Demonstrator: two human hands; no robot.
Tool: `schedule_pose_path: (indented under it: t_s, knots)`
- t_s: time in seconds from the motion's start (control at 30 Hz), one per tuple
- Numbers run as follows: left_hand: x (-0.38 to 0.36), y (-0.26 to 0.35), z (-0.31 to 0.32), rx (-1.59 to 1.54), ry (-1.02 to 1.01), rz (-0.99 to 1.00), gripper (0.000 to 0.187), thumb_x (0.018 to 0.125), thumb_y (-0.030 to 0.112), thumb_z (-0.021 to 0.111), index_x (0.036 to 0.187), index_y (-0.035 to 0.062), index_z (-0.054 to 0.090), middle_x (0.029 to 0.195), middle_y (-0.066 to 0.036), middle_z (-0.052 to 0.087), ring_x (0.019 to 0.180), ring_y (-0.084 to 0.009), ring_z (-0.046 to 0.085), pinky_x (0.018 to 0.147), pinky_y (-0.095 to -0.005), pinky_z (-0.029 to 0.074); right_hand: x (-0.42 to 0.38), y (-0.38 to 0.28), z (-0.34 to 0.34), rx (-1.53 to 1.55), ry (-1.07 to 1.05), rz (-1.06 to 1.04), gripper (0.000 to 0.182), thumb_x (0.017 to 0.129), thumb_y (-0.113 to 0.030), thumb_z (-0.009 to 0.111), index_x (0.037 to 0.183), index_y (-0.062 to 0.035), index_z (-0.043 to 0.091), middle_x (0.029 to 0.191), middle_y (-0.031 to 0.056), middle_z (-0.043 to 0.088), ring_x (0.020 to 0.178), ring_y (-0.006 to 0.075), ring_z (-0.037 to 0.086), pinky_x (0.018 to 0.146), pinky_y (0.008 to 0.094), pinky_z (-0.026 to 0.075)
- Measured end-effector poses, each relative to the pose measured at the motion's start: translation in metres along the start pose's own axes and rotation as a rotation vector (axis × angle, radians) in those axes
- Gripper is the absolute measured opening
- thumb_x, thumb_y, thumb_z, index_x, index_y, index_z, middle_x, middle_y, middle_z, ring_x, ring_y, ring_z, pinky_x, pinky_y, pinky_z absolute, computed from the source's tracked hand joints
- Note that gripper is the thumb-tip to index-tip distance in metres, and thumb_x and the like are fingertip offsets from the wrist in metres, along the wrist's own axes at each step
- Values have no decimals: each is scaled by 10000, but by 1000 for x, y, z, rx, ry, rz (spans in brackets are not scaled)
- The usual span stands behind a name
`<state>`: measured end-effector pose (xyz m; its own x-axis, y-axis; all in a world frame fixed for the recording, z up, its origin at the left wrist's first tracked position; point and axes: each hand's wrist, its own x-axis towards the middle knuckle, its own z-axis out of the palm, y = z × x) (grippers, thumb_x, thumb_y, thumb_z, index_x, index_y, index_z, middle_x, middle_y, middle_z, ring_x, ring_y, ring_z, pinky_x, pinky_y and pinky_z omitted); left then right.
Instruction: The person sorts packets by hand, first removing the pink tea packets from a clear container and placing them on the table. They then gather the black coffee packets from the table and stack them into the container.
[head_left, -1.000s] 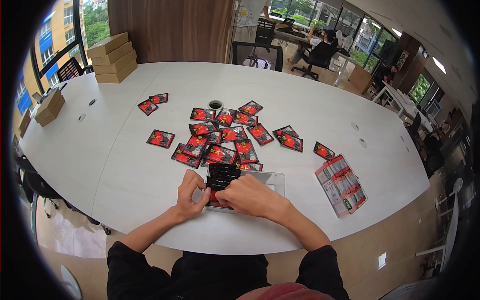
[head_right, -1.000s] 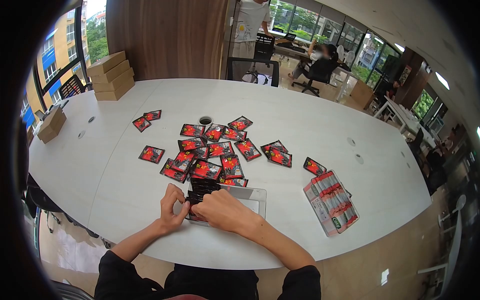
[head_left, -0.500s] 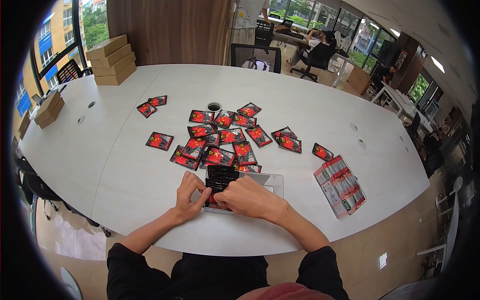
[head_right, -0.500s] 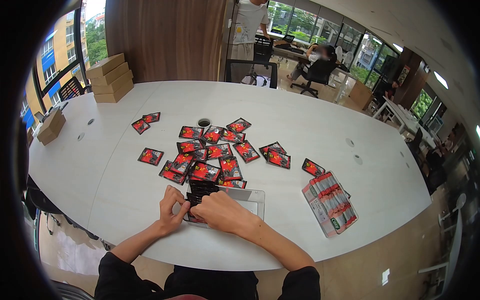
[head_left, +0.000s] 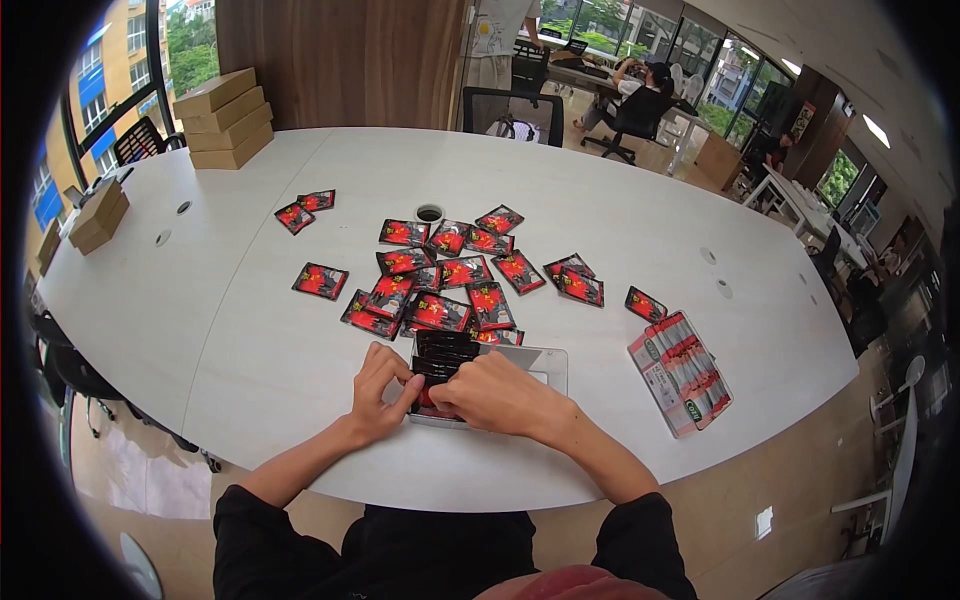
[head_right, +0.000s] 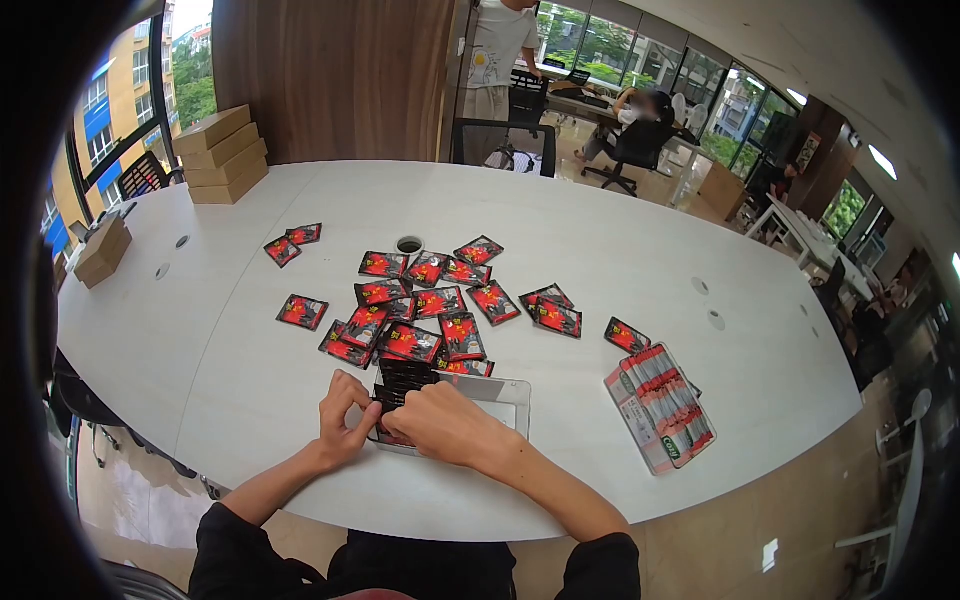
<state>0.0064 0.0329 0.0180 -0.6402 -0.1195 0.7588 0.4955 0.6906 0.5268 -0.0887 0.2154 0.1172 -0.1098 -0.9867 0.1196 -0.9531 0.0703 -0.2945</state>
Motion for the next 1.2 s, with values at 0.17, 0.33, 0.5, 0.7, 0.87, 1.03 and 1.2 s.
schedule_pose_path:
  t_s: [0.17, 0.33, 0.5, 0.7, 0.87, 1.03, 1.2]
  knots:
    - [0, 1, 0, 4, 1, -11, 169, 789, -4, 710, 737, 50, 559, 708, -65, 520, 704, -233, 460, 656, -348, 363, -1, 3, 1, -38, 11, -39, 61, 821, -99, 654, 776, -63, 636, 597, 126, 612, 599, 333, 638, 541, 441, 457]
    - [0, -1, 0, 9, 1, 3, 168, 789, -1, 711, 738, 52, 560, 708, -64, 522, 701, -231, 459, 658, -349, 361, -1, 1, 0, -8, 4, -18, 96, 827, -115, 667, 755, -61, 634, 600, 139, 604, 610, 352, 630, 564, 447, 459]
    - [-1, -1, 1, 3, 5, -1, 163, 791, 3, 710, 741, 51, 562, 710, -64, 523, 702, -231, 458, 658, -351, 361, -1, 1, 1, -7, 7, -11, 128, 836, -135, 678, 738, -63, 638, 614, 148, 602, 628, 366, 627, 589, 451, 463]
    - [0, 0, 0, 6, 3, -1, 166, 791, 2, 711, 739, 50, 561, 711, -65, 523, 704, -231, 457, 655, -349, 363, -1, 0, 0, -5, 1, -7, 142, 840, -141, 676, 725, -64, 642, 616, 148, 602, 629, 364, 627, 589, 450, 464]
    - [0, 1, 0, 9, 1, -1, 169, 790, -1, 712, 737, 50, 560, 711, -66, 523, 706, -231, 459, 656, -349, 363, 0, 0, 0, -4, 0, -6, 134, 834, -133, 675, 728, -59, 639, 604, 154, 597, 624, 371, 627, 585, 456, 466]
    - [0, -1, 0, 6, 6, 7, 169, 789, -1, 712, 738, 51, 560, 705, -65, 520, 696, -231, 457, 659, -350, 356, 0, 0, 0, -5, 7, -11, 133, 832, -129, 675, 727, -57, 637, 605, 156, 597, 622, 374, 626, 582, 458, 466]
    - [0, 0, 0, 1, 7, 4, 167, 792, 2, 712, 738, 51, 561, 703, -64, 519, 692, -231, 456, 661, -350, 354, 0, 1, 2, 4, -4, -7, 140, 835, -136, 677, 727, -56, 638, 605, 158, 597, 621, 372, 628, 580, 456, 468]
